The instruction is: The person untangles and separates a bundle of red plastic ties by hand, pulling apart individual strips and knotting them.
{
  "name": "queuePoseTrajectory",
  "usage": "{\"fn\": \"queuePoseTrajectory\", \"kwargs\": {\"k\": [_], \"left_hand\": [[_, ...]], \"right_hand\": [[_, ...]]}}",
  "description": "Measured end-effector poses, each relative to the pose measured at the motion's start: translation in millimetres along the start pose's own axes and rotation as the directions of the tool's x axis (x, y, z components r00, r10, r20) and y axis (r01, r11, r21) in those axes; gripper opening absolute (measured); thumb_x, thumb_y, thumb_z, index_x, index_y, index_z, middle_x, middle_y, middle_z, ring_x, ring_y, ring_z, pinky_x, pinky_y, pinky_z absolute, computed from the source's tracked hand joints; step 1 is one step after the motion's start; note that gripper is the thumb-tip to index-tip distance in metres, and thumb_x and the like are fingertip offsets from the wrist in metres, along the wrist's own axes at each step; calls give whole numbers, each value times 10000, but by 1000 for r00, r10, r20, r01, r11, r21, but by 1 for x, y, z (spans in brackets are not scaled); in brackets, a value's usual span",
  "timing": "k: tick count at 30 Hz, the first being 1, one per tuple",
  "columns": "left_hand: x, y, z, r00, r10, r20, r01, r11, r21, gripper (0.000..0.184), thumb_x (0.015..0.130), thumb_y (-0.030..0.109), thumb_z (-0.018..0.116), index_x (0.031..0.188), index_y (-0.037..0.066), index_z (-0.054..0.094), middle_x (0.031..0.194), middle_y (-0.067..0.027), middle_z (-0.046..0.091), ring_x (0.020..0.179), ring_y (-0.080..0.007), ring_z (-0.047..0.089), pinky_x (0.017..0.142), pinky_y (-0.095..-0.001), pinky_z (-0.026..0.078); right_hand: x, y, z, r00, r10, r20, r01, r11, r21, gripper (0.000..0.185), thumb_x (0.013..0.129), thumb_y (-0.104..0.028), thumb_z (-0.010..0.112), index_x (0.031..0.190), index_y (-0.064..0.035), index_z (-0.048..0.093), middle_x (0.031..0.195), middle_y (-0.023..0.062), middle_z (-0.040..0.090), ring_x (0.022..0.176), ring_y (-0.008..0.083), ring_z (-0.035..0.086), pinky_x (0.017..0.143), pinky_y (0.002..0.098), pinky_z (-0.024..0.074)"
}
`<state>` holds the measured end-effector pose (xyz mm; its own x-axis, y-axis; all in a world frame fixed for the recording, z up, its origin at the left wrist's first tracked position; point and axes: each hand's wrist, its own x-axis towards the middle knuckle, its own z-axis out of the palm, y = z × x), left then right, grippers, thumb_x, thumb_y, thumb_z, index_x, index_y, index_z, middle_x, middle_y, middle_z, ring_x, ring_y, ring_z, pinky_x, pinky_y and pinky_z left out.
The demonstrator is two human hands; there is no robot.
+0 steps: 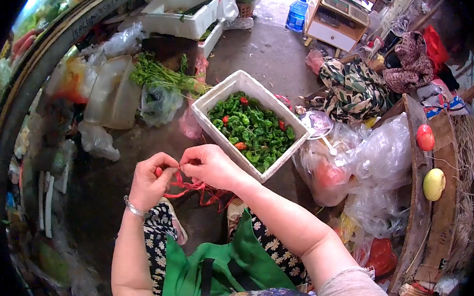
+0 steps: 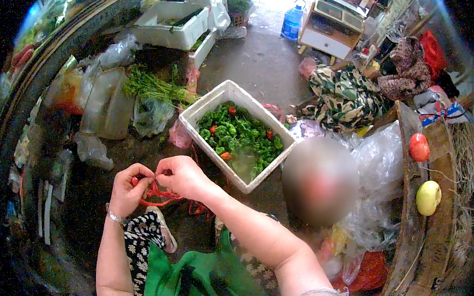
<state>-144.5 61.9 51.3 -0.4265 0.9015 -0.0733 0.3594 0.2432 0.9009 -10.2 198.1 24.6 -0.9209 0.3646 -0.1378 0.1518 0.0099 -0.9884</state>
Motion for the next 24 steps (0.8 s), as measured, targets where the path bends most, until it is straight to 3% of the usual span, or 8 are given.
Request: {"fn": "queuePoseTrajectory", "kwargs": {"k": [1,5,7,8,10,14,16,24], "left_hand": [[0,-1,0,999,50,10,-51,995,86,40,837,-27,600,840,11,610,608,29,554,501,-27,491,460,-190,373],[0,1,4,1000,-26,1,26,999,-36,34,835,-18,604,827,14,612,617,30,566,507,-21,482,466,-186,368],[3,-4,6,993,66,-100,-65,998,6,22,837,4,614,816,9,613,626,27,580,519,-15,481,468,-185,367],[3,-4,6,993,66,-101,-65,998,7,22,837,4,614,816,9,613,626,27,580,519,-15,481,468,-185,367],[3,-4,5,996,7,-85,-5,1000,18,35,843,27,621,822,0,617,634,26,592,529,-12,481,466,-183,366],[4,-2,7,994,-56,-91,54,998,-23,44,849,40,623,833,-1,622,638,26,595,536,-11,489,466,-179,366],[5,-4,7,977,-204,-66,188,962,-200,48,856,55,623,831,14,625,639,24,597,501,-18,475,439,-181,350],[11,-6,11,961,-273,-39,241,900,-363,60,852,60,573,803,41,603,591,48,538,429,-30,408,387,-191,288]], "right_hand": [[0,2,0,993,-116,3,115,981,-155,115,839,-104,608,856,8,631,664,19,594,627,89,576,571,265,476],[1,4,2,988,-151,-33,143,976,-163,116,802,-101,621,829,11,619,642,56,601,614,124,578,583,303,470],[2,6,8,967,-209,-145,168,953,-251,152,738,-145,641,800,-10,609,718,150,626,684,310,612,634,396,484],[2,7,10,967,-209,-145,169,953,-251,152,738,-145,641,800,-10,609,718,150,626,684,310,612,634,396,484],[2,7,13,910,-363,-201,258,875,-411,150,739,-146,657,784,-27,576,763,146,602,741,340,606,646,430,482],[0,6,17,879,-450,-159,303,783,-543,163,748,-138,662,805,-40,546,795,142,570,771,342,604,657,447,489],[-1,5,21,870,-475,-133,292,712,-638,173,762,-130,657,842,-41,532,804,144,564,779,350,611,663,449,500],[1,9,31,788,-588,-183,342,664,-665,212,726,-92,680,838,-37,508,772,129,548,724,334,595,618,409,496]]}}
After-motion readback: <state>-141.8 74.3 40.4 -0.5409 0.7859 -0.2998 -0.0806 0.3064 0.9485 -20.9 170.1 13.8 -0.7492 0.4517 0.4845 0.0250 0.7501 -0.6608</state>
